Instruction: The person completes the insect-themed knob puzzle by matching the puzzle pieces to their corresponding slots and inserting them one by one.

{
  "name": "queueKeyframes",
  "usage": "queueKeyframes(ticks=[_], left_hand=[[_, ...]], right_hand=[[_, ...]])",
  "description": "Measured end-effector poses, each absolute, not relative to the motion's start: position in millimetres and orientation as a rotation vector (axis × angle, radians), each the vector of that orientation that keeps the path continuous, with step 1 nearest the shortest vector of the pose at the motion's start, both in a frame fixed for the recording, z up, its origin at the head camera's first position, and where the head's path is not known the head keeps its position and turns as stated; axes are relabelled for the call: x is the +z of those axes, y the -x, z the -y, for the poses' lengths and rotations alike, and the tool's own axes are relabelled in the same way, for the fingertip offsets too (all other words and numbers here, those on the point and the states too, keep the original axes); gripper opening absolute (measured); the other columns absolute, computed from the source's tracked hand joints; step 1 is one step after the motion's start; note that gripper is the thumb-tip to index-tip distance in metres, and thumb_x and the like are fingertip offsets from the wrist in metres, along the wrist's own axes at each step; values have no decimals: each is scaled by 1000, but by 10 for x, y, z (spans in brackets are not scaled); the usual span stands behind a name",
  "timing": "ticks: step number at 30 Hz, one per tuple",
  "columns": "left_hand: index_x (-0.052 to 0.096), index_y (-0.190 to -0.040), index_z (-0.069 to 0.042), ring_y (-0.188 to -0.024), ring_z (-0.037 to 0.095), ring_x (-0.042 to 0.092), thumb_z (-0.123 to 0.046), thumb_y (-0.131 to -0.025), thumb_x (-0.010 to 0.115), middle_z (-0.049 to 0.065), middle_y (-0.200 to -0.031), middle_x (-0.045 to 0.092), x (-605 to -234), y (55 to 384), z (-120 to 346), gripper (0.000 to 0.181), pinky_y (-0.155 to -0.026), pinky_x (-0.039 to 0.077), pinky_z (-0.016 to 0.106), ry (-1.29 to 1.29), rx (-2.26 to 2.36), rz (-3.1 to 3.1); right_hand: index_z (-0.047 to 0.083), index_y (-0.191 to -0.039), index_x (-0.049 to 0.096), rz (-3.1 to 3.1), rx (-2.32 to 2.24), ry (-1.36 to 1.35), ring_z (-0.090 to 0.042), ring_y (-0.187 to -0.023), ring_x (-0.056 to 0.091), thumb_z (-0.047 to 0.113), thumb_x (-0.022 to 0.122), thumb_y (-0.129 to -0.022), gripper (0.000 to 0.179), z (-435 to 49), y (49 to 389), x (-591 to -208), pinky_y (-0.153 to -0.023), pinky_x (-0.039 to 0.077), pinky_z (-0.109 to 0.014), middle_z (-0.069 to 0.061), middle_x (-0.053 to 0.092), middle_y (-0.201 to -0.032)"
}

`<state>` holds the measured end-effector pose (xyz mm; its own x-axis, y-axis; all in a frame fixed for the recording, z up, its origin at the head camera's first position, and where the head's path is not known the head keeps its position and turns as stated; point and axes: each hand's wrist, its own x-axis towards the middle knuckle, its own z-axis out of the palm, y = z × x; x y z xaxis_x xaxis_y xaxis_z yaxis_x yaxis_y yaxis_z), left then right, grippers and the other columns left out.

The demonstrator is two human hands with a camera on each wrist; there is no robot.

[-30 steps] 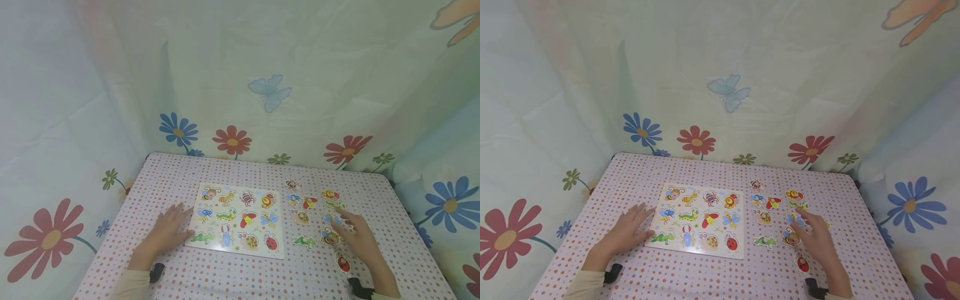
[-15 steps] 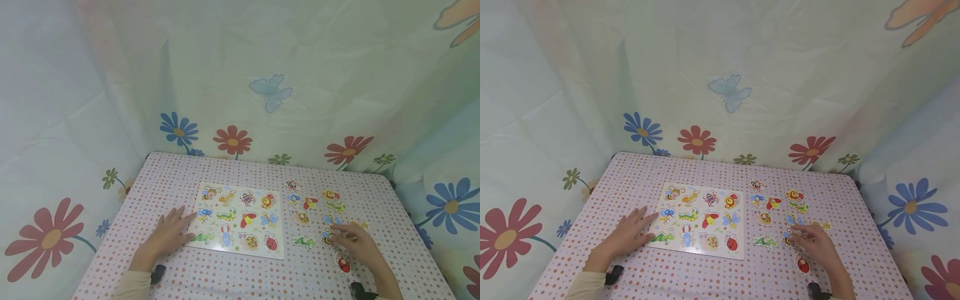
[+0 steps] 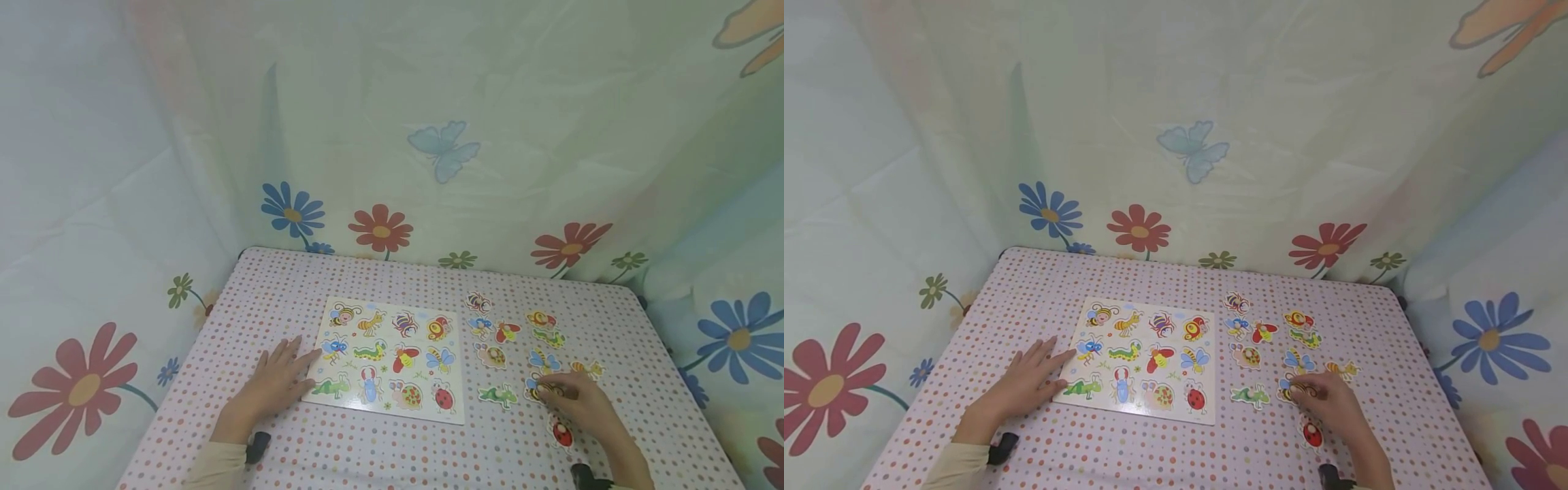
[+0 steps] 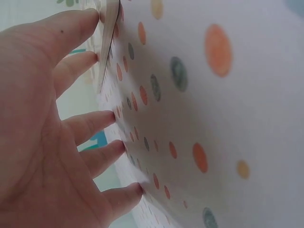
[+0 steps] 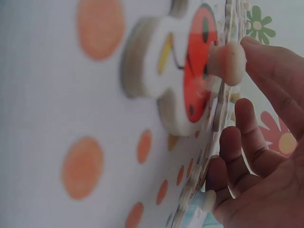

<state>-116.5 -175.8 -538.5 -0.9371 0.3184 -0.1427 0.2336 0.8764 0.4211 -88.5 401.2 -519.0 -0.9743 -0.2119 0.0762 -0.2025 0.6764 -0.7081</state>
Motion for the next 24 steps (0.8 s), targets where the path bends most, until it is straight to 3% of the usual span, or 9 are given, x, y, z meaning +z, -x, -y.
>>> queueKeyframes(ticks=[7, 15, 19, 24], left_hand=[[42, -154, -28, -149, 43, 11, -38, -101, 56, 16, -165, 17, -5346, 1167, 1754, 55, -115, 5, 67, -422, 587, -2832], [43, -154, -28, -149, 42, 12, -37, -103, 54, 15, -165, 18, -5353, 1168, 1753, 53, -116, 6, 67, -440, 581, -2829], [43, -153, -29, -149, 42, 12, -37, -102, 55, 15, -165, 18, -5354, 1168, 1756, 53, -116, 6, 66, -434, 582, -2828], [43, -153, -29, -149, 42, 11, -36, -102, 55, 15, -165, 17, -5367, 1174, 1759, 53, -116, 5, 66, -417, 582, -2823]], right_hand=[[7, -98, 78, -2951, -1111, 338, -8, -59, 50, 6, 78, -86, 12, -4001, 914, -5219, -52, 46, -25, -5, 73, -93], [9, -94, 78, -2966, -1107, 355, -7, -55, 44, 4, 79, -85, 10, -3982, 926, -5211, -49, 42, -25, -1, 72, -83], [11, -92, 79, -2996, -1057, 399, -5, -57, 46, 5, 80, -84, 11, -3931, 958, -5173, -52, 43, -24, 6, 70, -77], [16, -95, 79, -3067, -971, 395, -8, -71, 49, 11, 81, -84, 12, -3788, 1004, -5084, -60, 45, -25, 12, 67, -84]])
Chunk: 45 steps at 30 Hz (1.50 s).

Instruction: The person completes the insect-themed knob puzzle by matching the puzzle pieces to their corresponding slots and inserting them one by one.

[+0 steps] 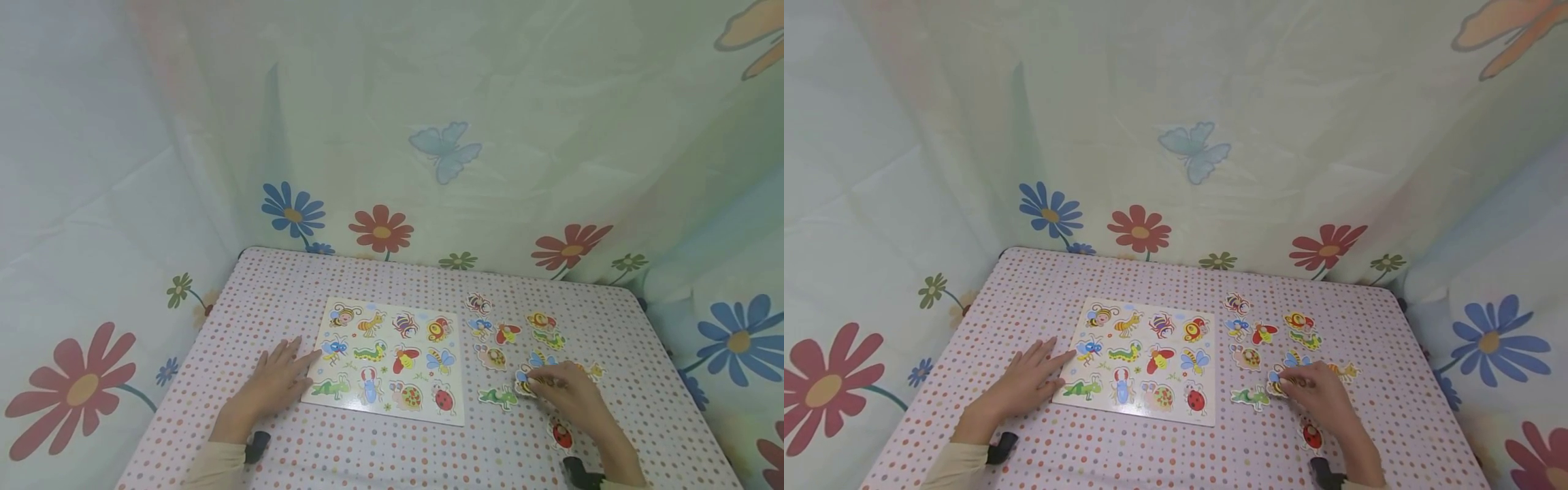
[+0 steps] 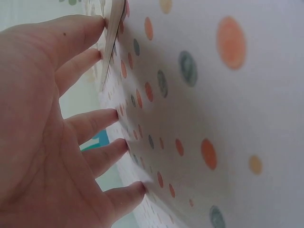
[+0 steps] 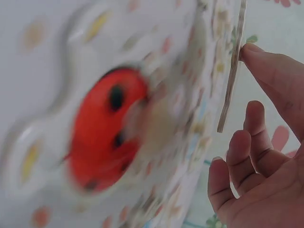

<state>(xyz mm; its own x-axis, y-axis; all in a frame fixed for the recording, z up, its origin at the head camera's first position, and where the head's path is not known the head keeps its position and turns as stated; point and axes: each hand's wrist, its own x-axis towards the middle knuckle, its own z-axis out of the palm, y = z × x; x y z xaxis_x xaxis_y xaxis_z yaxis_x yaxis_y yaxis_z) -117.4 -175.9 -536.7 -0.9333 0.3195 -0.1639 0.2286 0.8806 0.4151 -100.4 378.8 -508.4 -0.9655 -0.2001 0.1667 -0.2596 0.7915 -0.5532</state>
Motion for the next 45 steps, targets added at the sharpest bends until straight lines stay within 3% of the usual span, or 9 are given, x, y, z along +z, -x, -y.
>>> queueKeyframes(ticks=[3, 11, 32, 45], left_hand=[[43, -153, -29, -149, 42, 11, -36, -102, 55, 15, -165, 17, -5375, 1174, 1770, 53, -116, 5, 66, -410, 581, -2828], [44, -153, -29, -149, 43, 12, -35, -102, 57, 16, -164, 18, -5380, 1163, 1782, 53, -116, 6, 66, -399, 574, -2837], [45, -152, -29, -149, 43, 14, -36, -101, 58, 17, -164, 21, -5385, 1197, 1758, 53, -116, 8, 67, -422, 574, -2854], [45, -152, -29, -149, 42, 14, -37, -101, 58, 16, -164, 20, -5395, 1198, 1764, 53, -116, 9, 67, -426, 594, -2851]], right_hand=[[16, -98, 79, 2847, 942, -384, -11, -81, 49, 11, 80, -86, 13, -3660, 1063, -5051, -65, 46, -26, 10, 66, -90], [13, -101, 78, 2785, 1083, -529, -14, -84, 51, 12, 76, -90, 11, -3232, 1357, -5008, -69, 46, -28, 3, 65, -96], [12, -101, 79, 2748, 1334, -764, -23, -84, 48, 14, 74, -92, 10, -1814, 2317, -4910, -73, 44, -38, 5, 62, -84], [6, -98, 80, 2727, 1282, -955, -20, -74, 47, 10, 75, -91, 9, -987, 2624, -5024, -67, 41, -34, 4, 61, -76]])
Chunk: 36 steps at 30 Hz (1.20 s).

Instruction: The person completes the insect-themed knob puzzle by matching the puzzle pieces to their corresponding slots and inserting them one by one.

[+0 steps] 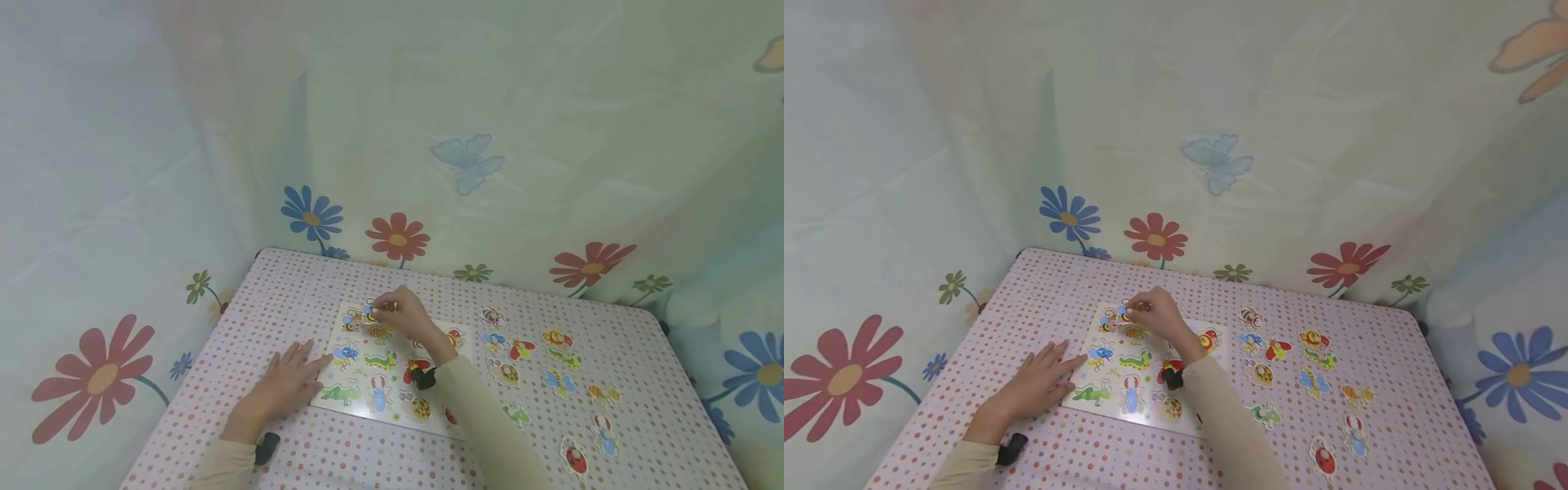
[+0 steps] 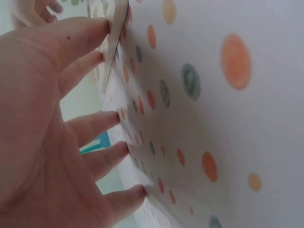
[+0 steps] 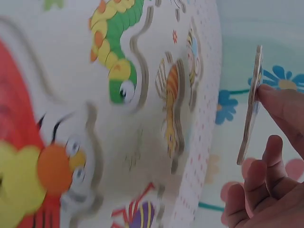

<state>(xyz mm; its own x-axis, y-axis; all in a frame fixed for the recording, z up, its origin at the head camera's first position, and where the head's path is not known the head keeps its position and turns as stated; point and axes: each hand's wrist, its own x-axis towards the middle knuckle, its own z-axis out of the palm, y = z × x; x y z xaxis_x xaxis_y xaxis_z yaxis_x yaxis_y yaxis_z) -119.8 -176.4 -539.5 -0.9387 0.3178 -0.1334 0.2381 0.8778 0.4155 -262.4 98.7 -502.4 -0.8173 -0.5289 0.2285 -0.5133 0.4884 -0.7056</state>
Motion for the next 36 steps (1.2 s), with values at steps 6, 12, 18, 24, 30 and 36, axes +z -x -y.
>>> queueKeyframes(ticks=[6, 12, 18, 24, 30, 36], left_hand=[[46, -151, -29, -149, 42, 14, -37, -101, 59, 16, -163, 21, -5388, 1193, 1763, 53, -116, 9, 67, -418, 593, -2850], [45, -152, -32, -149, 41, 14, -40, -100, 58, 14, -164, 21, -5432, 1184, 1780, 54, -116, 9, 66, -406, 574, -2848], [45, -152, -32, -149, 41, 13, -39, -101, 58, 13, -164, 21, -5437, 1185, 1788, 53, -117, 8, 65, -411, 596, -2847], [45, -152, -30, -149, 41, 13, -39, -101, 57, 14, -164, 21, -5412, 1185, 1783, 53, -117, 9, 65, -425, 587, -2852], [45, -152, -30, -149, 41, 13, -38, -102, 57, 14, -164, 21, -5402, 1177, 1779, 53, -117, 8, 65, -425, 580, -2852], [45, -152, -31, -150, 40, 12, -39, -101, 57, 13, -164, 20, -5401, 1181, 1787, 53, -117, 8, 65, -413, 599, -2844]], right_hand=[[7, -100, 79, -2682, -1227, 886, -12, -63, 40, 10, 74, -91, 11, -755, 2686, -5115, -56, 35, -26, 5, 53, -67], [6, -100, 79, -2664, -1190, 812, -13, -48, 30, 8, 74, -90, 12, -603, 2699, -5227, -46, 26, -24, 2, 40, -52], [16, -102, 78, -2732, -996, 670, -14, -70, 45, 18, 74, -90, 12, -495, 2667, -5242, -59, 38, -27, 1, 51, -77], [18, -102, 78, -2764, -897, 636, -16, -77, 48, 20, 74, -89, 13, -437, 2640, -5243, -65, 43, -32, 0, 52, -85], [19, -101, 78, -2772, -873, 645, -16, -75, 46, 21, 74, -90, 13, -425, 2628, -5233, -66, 39, -32, 0, 51, -82], [18, -103, 78, -2791, -850, 672, -16, -75, 46, 21, 74, -90, 14, -416, 2621, -5232, -66, 39, -32, 1, 51, -82]])
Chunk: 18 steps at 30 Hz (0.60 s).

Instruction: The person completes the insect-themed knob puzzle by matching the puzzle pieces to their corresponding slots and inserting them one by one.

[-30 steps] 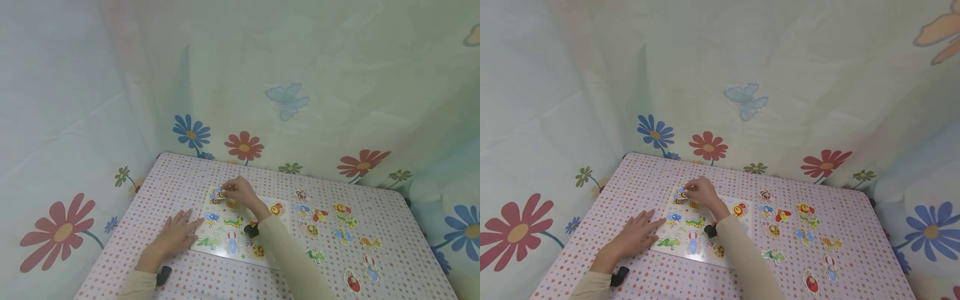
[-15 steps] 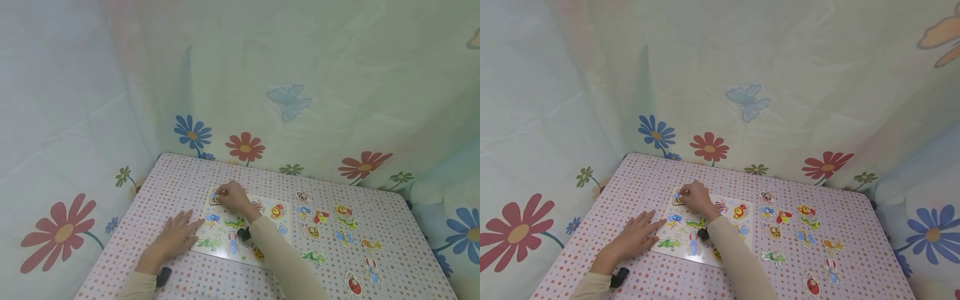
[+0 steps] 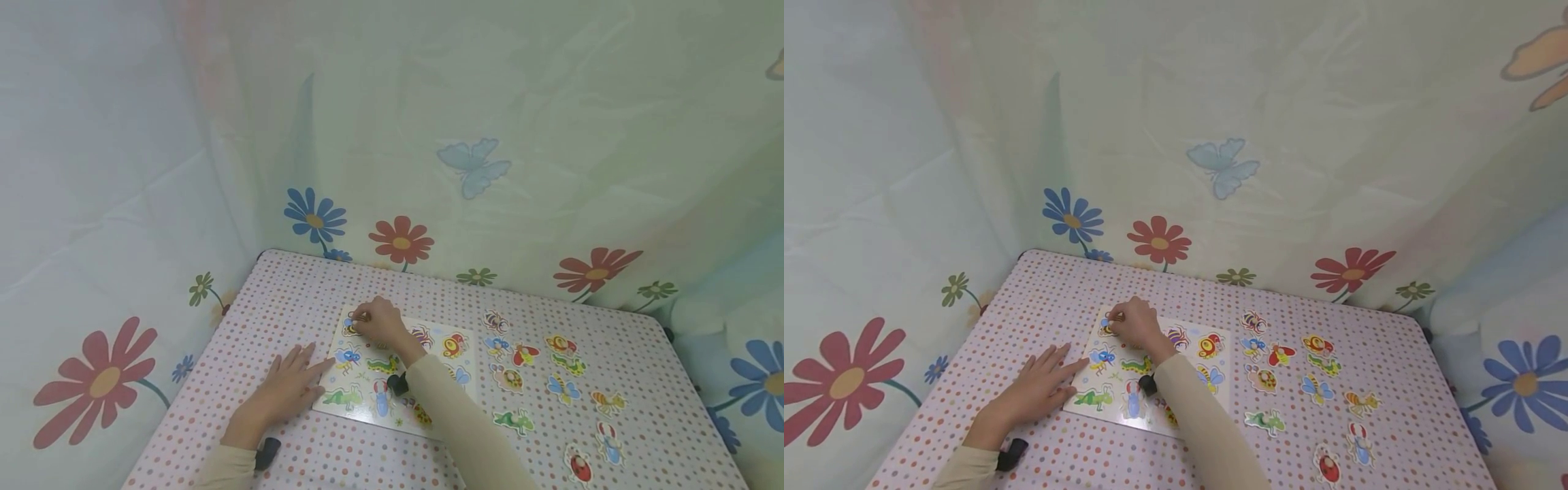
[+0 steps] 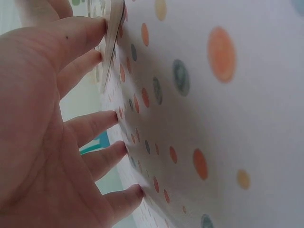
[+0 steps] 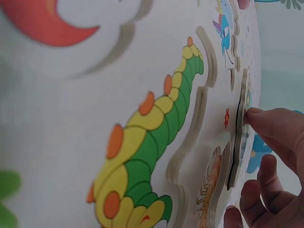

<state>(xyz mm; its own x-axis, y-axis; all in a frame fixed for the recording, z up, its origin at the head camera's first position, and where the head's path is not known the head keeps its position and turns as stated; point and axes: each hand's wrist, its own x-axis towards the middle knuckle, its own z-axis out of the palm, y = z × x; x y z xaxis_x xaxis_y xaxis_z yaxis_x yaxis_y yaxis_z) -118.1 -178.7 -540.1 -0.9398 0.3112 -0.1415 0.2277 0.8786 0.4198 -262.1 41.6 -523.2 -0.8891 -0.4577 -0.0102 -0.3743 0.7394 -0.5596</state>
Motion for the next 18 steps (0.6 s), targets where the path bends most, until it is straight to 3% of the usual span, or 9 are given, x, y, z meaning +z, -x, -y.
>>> queueKeyframes(ticks=[11, 18], left_hand=[[46, -152, -31, -150, 41, 12, -38, -101, 58, 13, -164, 21, -5404, 1175, 1785, 53, -117, 7, 65, -406, 616, -2847], [46, -151, -31, -150, 40, 13, -38, -101, 59, 13, -164, 21, -5396, 1175, 1776, 53, -117, 7, 65, -403, 617, -2849]], right_hand=[[18, -101, 77, -2831, -786, 685, -15, -75, 46, 22, 73, -91, 11, -396, 2601, -5242, -64, 40, -32, 2, 51, -82], [20, -101, 78, -2831, -752, 617, -17, -79, 48, 23, 72, -91, 12, -388, 2605, -5241, -70, 42, -35, 1, 52, -86]])
